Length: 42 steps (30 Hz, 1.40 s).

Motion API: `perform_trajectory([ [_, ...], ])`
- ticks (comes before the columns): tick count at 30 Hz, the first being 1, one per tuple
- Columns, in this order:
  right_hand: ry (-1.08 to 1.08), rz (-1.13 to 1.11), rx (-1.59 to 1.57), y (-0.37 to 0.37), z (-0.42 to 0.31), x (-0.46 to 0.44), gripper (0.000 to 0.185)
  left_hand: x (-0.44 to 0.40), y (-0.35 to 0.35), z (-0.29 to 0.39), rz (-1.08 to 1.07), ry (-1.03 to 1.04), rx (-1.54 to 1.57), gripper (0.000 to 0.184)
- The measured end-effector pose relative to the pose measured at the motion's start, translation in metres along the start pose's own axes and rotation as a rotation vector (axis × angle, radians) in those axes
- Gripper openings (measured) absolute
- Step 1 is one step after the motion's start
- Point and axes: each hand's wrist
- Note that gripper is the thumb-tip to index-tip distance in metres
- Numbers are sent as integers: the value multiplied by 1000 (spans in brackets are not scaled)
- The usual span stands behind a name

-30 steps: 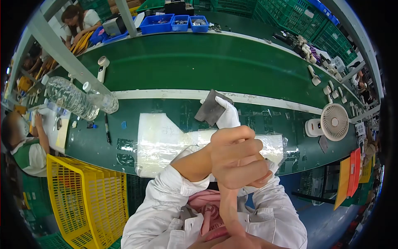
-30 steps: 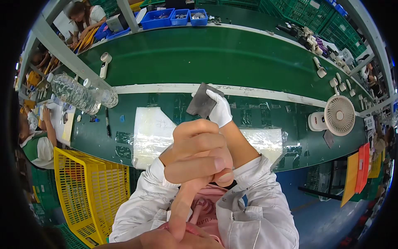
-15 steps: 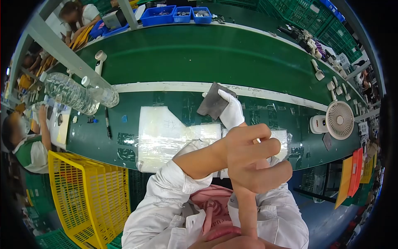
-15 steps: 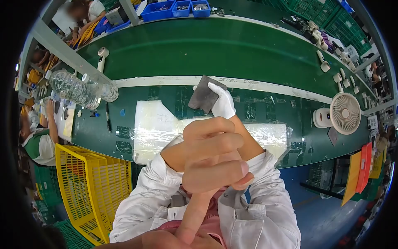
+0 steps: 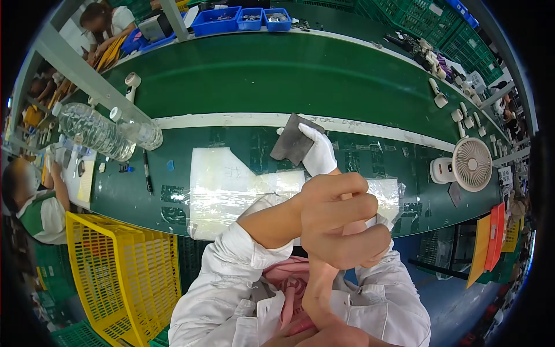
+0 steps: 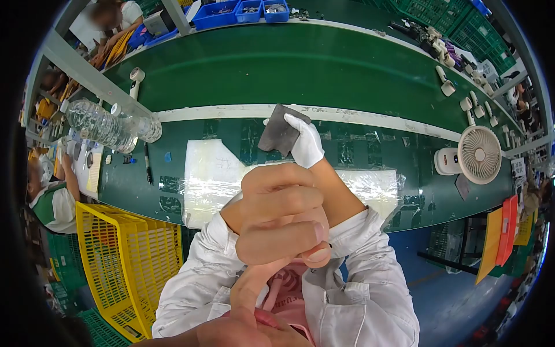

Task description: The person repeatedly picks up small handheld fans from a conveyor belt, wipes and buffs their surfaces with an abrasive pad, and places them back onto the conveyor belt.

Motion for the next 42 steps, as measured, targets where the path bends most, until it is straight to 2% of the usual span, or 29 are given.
perform_trajectory([
  [5, -13, 4, -13, 2, 0, 2, 44, 10, 6, 1, -10, 31, -1, 15],
  [7, 2, 20, -36, 0, 2, 0, 44, 8, 12, -6, -7, 111, -68, 16],
  [10, 5, 45, -32, 6, 0, 1, 44, 11, 3, -14, -117, 156, -21, 15],
  [13, -3, 19, -22, 0, 3, -1, 44, 19, 14, -12, -35, 146, -19, 15],
  [16, -13, 6, -20, -3, 5, -3, 45, 16, 16, -17, 9, 233, -66, 15],
  [18, -8, 16, -30, -1, 4, -1, 45, 9, 7, -13, -47, 160, -46, 15],
  [19, 3, 20, -38, 1, 2, 0, 45, 5, 0, -1, -89, 42, -16, 14],
  [21, 12, 19, -39, 2, 1, 1, 45, 1, -2, 3, -91, -55, 11, 15],
  [29, -12, -13, 5, 0, 2, 1, 42, 5, 6, 5, 23, -35, 7, 29],
  [32, -7, 45, -31, 6, 2, 3, 42, -1, 10, 3, 95, 47, 19, 14],
  [36, -26, 22, 1, 3, 3, 1, 42, -2, 6, 2, 81, 36, 38, 18],
  [38, -10, 20, -7, 6, 2, 2, 42, 0, 7, -1, 81, 61, 6, 31],
  [42, 4, 8, 11, 6, -1, 4, 42, 2, 4, 4, 41, -10, 19, 28],
])
Point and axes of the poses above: each hand's wrist, its own x-axis away from the middle knuckle, its own y-axis out of the palm, z = x × y, and after that the axes turned 3 degrees about -z, right-handed
